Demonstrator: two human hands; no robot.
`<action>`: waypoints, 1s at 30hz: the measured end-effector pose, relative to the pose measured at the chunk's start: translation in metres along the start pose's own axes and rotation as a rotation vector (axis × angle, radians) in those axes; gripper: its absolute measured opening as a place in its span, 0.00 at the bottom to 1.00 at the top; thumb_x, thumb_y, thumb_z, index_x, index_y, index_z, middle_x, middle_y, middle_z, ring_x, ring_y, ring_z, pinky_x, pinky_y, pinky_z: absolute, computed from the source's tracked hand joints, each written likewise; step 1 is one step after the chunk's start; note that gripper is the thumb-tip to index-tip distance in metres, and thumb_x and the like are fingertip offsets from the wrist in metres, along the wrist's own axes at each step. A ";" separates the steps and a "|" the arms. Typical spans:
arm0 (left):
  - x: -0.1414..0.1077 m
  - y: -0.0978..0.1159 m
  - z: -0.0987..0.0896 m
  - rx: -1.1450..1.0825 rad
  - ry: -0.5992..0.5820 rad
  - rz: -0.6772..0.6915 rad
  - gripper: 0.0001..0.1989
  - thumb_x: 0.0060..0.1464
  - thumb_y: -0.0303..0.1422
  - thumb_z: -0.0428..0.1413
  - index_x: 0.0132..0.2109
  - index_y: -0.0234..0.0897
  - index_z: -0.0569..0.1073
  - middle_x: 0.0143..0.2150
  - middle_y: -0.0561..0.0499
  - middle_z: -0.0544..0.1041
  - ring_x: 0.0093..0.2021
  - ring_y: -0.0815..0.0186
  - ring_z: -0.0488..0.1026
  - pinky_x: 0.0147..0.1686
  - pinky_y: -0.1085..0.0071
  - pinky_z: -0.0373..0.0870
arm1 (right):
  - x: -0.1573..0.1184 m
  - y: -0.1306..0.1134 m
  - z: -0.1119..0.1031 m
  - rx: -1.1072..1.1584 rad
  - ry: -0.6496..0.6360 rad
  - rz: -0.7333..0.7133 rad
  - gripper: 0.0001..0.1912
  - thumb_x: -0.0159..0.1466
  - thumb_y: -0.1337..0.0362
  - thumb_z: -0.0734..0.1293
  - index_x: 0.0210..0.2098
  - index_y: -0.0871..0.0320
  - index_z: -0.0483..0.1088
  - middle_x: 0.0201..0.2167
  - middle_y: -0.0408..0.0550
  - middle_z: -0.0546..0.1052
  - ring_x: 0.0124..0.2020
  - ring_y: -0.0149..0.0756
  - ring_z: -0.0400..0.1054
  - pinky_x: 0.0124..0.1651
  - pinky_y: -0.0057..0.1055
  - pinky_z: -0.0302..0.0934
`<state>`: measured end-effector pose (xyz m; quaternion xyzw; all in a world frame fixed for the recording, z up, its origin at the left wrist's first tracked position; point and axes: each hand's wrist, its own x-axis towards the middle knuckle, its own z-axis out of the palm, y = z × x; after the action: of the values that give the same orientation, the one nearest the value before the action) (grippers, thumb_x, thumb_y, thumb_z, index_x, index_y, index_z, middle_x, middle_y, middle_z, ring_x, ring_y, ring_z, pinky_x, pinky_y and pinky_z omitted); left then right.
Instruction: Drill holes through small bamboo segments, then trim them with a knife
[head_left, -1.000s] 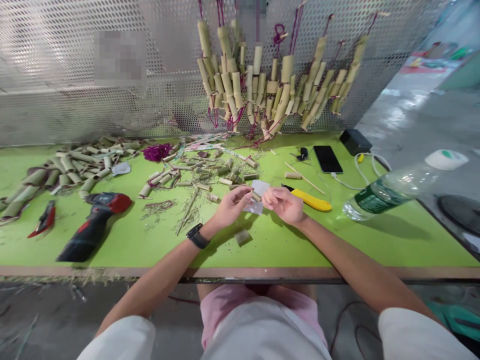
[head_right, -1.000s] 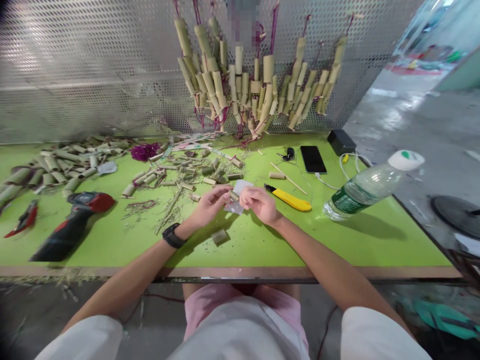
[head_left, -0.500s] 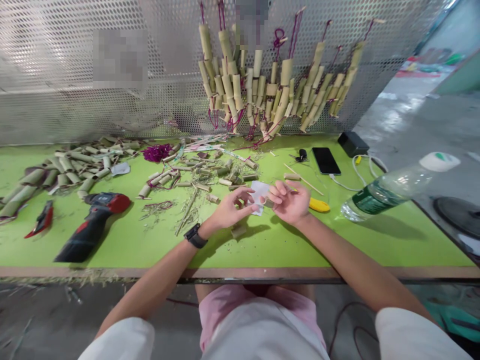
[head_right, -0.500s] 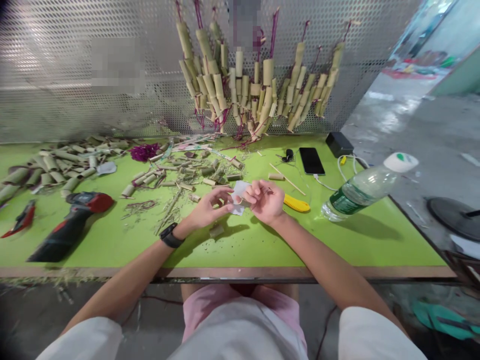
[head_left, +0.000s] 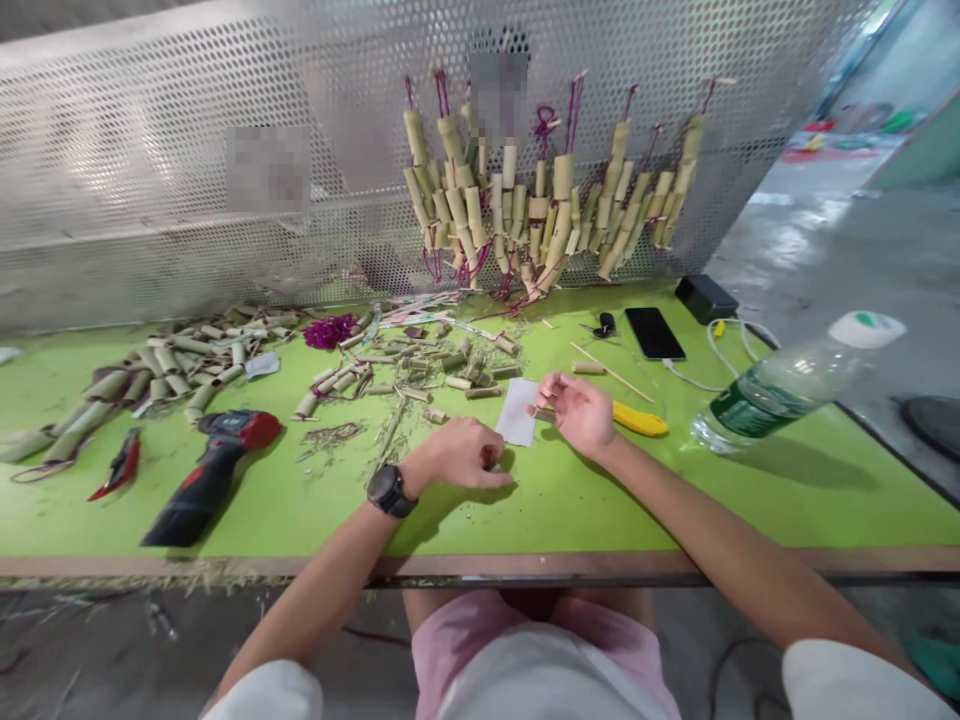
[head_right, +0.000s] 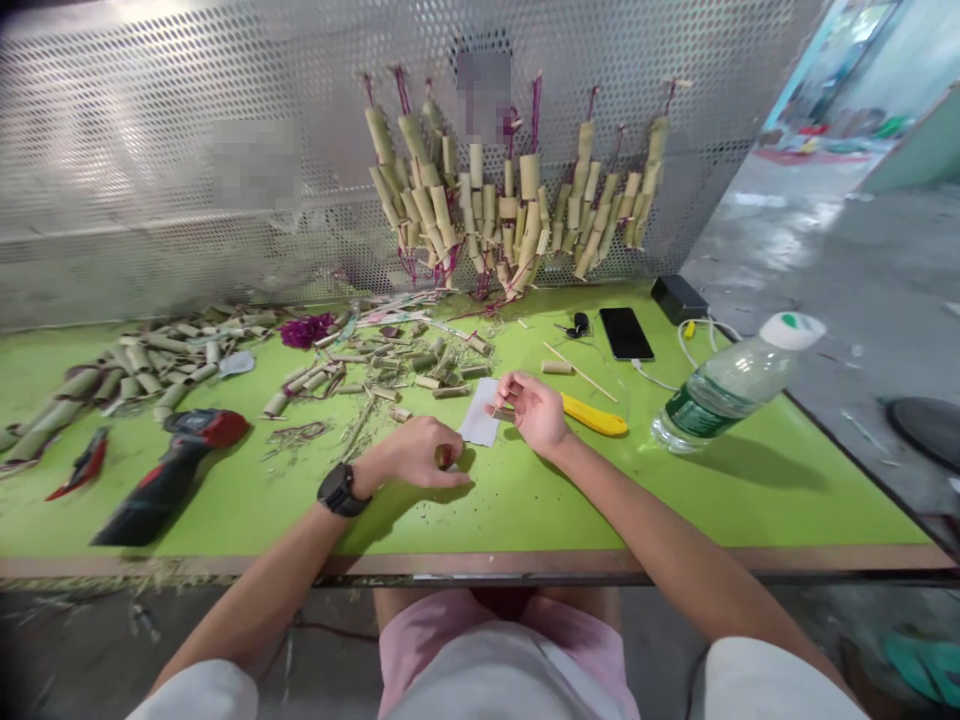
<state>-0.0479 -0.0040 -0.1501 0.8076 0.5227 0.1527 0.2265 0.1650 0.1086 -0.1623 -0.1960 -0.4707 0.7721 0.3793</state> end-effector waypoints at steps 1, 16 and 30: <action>0.000 -0.001 -0.001 -0.017 0.052 -0.029 0.19 0.58 0.48 0.65 0.31 0.38 0.74 0.25 0.54 0.75 0.22 0.69 0.65 0.26 0.70 0.54 | 0.000 0.000 0.001 -0.009 -0.004 0.001 0.15 0.62 0.47 0.70 0.32 0.51 0.70 0.28 0.43 0.69 0.28 0.38 0.65 0.44 0.49 0.78; 0.011 0.005 0.024 -0.329 0.414 -0.135 0.18 0.63 0.50 0.63 0.41 0.38 0.79 0.26 0.56 0.73 0.23 0.71 0.61 0.25 0.71 0.54 | -0.012 0.008 0.020 0.191 -0.091 0.133 0.22 0.60 0.51 0.70 0.50 0.55 0.72 0.24 0.40 0.66 0.23 0.38 0.60 0.31 0.38 0.65; 0.015 -0.031 -0.056 0.366 0.299 -0.361 0.24 0.65 0.51 0.53 0.38 0.36 0.83 0.25 0.48 0.78 0.23 0.66 0.68 0.27 0.69 0.61 | 0.003 -0.014 -0.001 -0.503 -0.001 0.002 0.14 0.67 0.50 0.70 0.41 0.53 0.73 0.15 0.30 0.59 0.17 0.30 0.54 0.32 0.34 0.65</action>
<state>-0.0930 0.0323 -0.1182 0.6975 0.7043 0.1302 0.0212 0.1700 0.1153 -0.1504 -0.2840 -0.6481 0.6312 0.3177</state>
